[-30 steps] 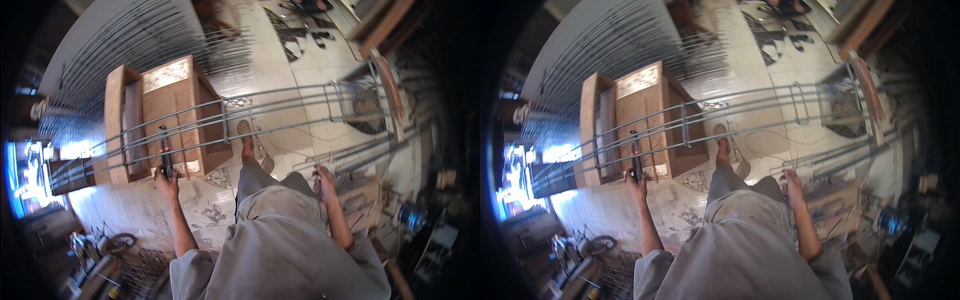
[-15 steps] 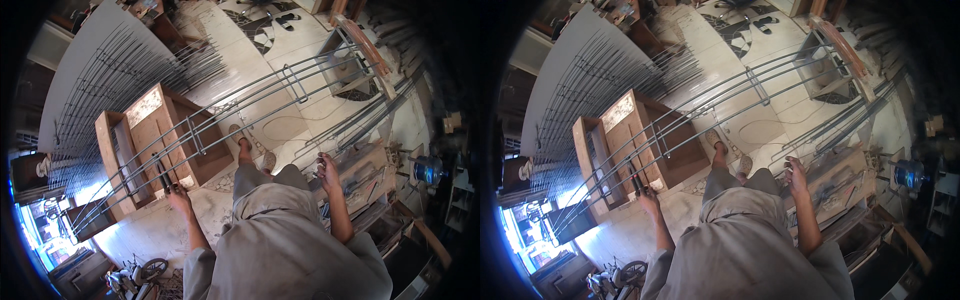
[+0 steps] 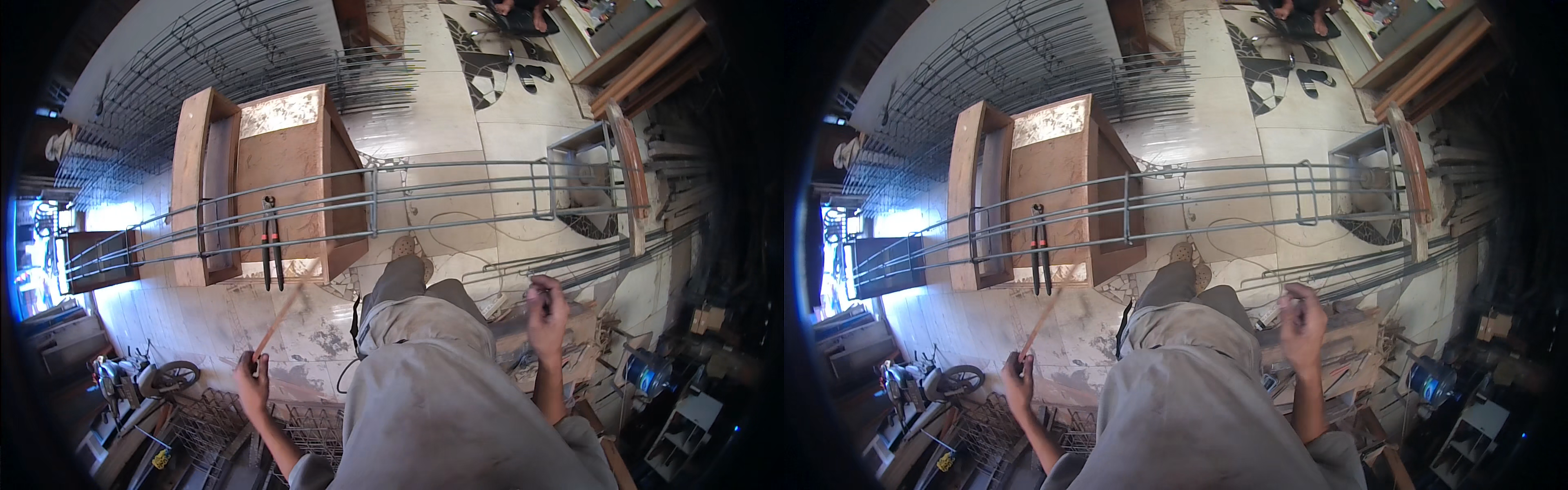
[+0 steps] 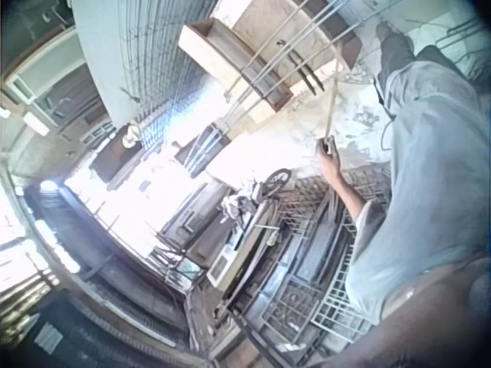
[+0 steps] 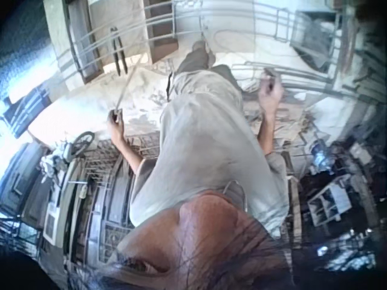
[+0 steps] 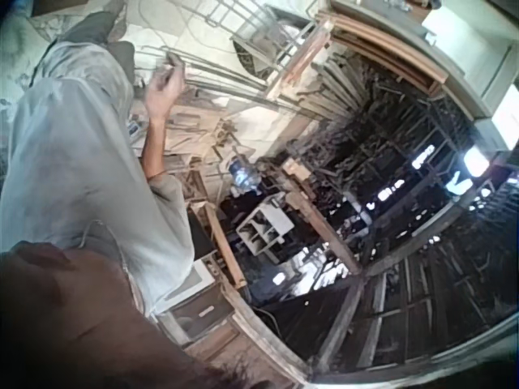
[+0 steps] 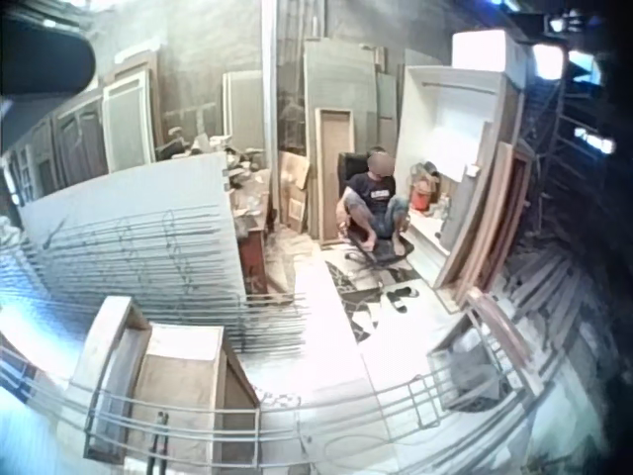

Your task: The person assembles a metal grid by hand, twisting wire around intersecting metal rods and cutting the wire with a pair of pliers.

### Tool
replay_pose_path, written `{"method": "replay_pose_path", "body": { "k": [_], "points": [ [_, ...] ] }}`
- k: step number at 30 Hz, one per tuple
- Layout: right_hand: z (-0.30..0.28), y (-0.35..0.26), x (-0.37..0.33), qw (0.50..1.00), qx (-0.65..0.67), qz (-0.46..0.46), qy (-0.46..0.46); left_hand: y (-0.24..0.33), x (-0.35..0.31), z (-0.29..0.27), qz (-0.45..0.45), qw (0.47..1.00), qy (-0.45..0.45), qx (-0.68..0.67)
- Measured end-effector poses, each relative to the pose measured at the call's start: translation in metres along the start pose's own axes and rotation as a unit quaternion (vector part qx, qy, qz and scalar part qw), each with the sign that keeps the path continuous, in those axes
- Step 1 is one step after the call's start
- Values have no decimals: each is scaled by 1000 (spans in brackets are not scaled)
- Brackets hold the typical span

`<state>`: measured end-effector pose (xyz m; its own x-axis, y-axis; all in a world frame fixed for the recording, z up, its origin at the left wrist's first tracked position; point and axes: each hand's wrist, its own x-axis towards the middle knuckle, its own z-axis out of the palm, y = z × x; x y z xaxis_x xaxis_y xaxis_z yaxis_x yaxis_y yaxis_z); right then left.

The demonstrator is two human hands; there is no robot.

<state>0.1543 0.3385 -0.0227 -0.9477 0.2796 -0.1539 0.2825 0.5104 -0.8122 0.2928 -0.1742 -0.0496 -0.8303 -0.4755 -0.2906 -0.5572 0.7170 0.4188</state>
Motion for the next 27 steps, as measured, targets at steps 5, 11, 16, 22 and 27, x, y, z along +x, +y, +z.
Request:
{"method": "replay_pose_path", "body": {
  "k": [5,11,16,22,27],
  "points": [
    [76,-122,20,846,-162,-459,-219,91,11,-62,10,998,-58,39],
    [125,-154,30,763,-267,-506,-301,178,52,-48,250,965,-65,35],
    [85,-114,58,789,-341,-410,-304,237,93,0,376,921,-97,-28],
    [34,-61,88,837,-387,-350,-165,247,138,42,407,910,-73,-36],
    [42,-44,97,846,-376,-357,-124,248,147,73,436,888,-132,-66]
  ]
}}
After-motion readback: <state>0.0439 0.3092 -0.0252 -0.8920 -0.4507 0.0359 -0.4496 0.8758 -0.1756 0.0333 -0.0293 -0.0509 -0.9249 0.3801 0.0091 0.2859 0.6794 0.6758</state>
